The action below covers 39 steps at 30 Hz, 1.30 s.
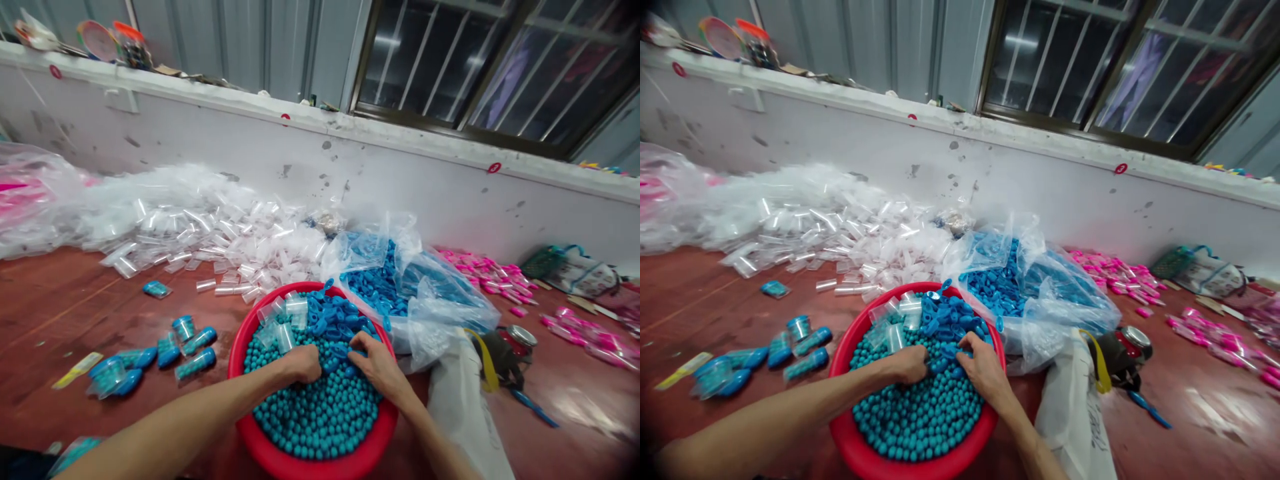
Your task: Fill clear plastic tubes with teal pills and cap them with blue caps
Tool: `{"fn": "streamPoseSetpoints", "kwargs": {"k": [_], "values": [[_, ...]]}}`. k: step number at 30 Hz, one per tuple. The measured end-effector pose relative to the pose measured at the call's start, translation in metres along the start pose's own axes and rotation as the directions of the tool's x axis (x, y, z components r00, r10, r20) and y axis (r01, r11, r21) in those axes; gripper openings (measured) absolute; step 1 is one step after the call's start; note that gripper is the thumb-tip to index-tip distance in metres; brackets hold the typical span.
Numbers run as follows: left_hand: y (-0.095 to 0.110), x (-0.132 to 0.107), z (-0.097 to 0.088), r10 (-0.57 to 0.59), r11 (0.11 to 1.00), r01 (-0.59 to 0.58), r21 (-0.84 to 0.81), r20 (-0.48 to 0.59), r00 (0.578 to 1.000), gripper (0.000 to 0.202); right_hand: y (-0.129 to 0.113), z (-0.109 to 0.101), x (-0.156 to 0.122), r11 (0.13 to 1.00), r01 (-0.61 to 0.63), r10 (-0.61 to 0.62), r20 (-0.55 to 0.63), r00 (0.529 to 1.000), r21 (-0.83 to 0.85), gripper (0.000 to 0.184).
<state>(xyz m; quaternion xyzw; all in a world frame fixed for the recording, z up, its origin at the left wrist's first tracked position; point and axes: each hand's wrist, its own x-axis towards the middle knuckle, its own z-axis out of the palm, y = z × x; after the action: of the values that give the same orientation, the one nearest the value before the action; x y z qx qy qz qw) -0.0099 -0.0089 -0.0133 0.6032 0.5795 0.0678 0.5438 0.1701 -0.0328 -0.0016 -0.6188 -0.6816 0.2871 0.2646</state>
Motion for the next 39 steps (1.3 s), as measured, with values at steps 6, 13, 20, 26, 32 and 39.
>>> {"fn": "streamPoseSetpoints", "kwargs": {"k": [6, 13, 20, 26, 32, 39], "values": [[0.003, 0.005, -0.001, 0.035, 0.966, 0.001, -0.257, 0.136, 0.990, 0.018, -0.012, -0.005, -0.003, 0.983, 0.116, -0.099, 0.118, 0.988, -0.141, 0.024], [-0.009, -0.025, -0.021, 0.177, 0.872, -0.131, -0.472, 0.055, 0.983, 0.028, -0.021, -0.002, -0.008, 0.988, 0.130, -0.135, 0.055, 0.989, 0.081, 0.030], [-0.020, -0.037, -0.014, 0.333, 0.783, -0.224, -0.581, 0.088, 0.939, 0.037, -0.029, 0.018, -0.015, 0.943, 0.085, -0.141, 0.154, 0.978, 0.322, 0.024], [-0.018, -0.043, -0.010, 0.391, 0.764, -0.290, -0.577, 0.055, 0.919, 0.028, -0.037, 0.017, -0.009, 0.938, 0.198, -0.211, 0.013, 0.978, 0.284, 0.020], [-0.023, -0.044, -0.006, 0.385, 0.748, -0.299, -0.592, 0.019, 0.923, 0.033, -0.038, 0.017, -0.013, 0.887, 0.462, -0.462, -0.013, 0.887, -0.007, 0.025], [-0.023, -0.047, -0.003, 0.392, 0.703, -0.290, -0.649, 0.013, 0.920, 0.044, -0.042, 0.018, -0.016, 0.884, 0.467, -0.463, -0.084, 0.882, 0.027, 0.021]]}}
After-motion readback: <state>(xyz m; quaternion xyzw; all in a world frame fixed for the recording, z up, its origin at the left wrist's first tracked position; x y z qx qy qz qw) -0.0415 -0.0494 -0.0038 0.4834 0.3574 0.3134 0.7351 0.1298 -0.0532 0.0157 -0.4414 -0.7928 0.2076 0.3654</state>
